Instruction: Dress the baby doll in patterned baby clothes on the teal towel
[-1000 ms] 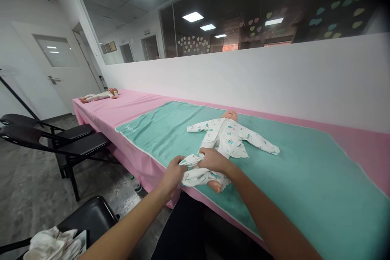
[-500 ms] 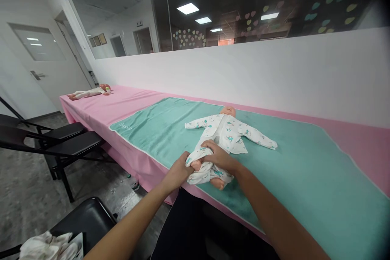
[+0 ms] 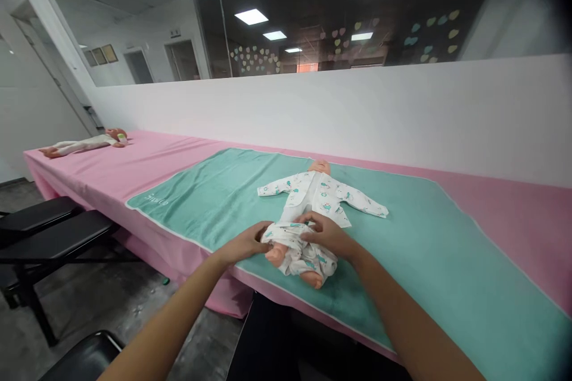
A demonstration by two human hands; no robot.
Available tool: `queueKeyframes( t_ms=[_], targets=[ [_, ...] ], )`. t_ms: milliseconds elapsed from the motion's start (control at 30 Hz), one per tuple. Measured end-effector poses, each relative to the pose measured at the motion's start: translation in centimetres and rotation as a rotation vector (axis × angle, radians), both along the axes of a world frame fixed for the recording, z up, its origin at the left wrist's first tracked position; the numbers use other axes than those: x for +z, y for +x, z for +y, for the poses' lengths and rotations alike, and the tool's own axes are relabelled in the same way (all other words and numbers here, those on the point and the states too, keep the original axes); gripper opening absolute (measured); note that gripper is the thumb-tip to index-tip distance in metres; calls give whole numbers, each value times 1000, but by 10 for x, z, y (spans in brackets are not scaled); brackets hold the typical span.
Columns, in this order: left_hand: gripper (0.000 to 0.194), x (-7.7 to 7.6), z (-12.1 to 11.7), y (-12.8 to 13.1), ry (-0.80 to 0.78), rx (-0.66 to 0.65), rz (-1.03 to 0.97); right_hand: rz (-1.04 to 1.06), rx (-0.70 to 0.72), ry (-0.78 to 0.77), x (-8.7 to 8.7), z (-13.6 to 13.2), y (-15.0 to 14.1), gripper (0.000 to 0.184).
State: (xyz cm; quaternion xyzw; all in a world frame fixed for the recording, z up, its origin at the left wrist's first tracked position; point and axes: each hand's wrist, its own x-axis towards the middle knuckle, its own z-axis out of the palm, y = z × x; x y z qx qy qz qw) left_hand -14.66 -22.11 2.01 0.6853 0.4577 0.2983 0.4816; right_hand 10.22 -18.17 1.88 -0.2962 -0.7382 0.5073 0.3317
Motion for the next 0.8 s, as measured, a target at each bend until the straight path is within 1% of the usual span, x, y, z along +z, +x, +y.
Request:
queueKeyframes(
  t_ms=[33, 67, 133, 167, 233, 267, 333, 400, 433, 467, 500, 567, 667, 733, 767, 800],
  targets=[
    [55, 5, 0, -6, -26, -37, -57, 9, -65, -28, -3, 2, 6, 30],
    [55, 9, 2, -11, -27, -40, -107, 8, -127, -50, -7, 4, 12, 30],
    [46, 13, 9, -16, 33, 14, -146, -22, -217, -69, -15, 6, 20, 32],
    [40, 14, 15, -14, 81, 37, -126, -45, -239, -58, -18, 6, 22, 32],
    [36, 14, 31, -2, 205, 36, -6, -95, -255, 12, -22, 4, 19, 27],
    [36, 14, 40, 8, 284, 24, 83, -123, -265, 79, -23, 3, 15, 25],
    [43, 13, 60, 31, 466, 25, 280, -181, -328, 287, -20, 0, 3, 19],
    [58, 13, 80, 55, 610, 73, 473, -276, -478, 554, -15, 1, -9, 17],
    [63, 12, 89, 65, 646, 100, 556, -346, -575, 667, -13, 4, -14, 22],
    [64, 12, 99, 73, 653, 126, 624, -428, -672, 742, -11, 9, -19, 29],
    [62, 12, 108, 80, 637, 155, 671, -518, -762, 776, -10, 15, -22, 34],
    [47, 10, 124, 86, 571, 230, 677, -660, -905, 754, -10, 31, -25, 38],
    [23, 7, 147, 82, 500, 358, 579, -733, -1011, 641, -9, 56, -24, 29],
    [17, 5, 161, 72, 470, 419, 534, -704, -1013, 555, -7, 72, -21, 22],
    [16, 3, 167, 65, 448, 448, 520, -651, -998, 504, -6, 79, -17, 18],
    [16, 2, 173, 57, 420, 481, 501, -552, -988, 441, -5, 85, -11, 15]
  ],
)
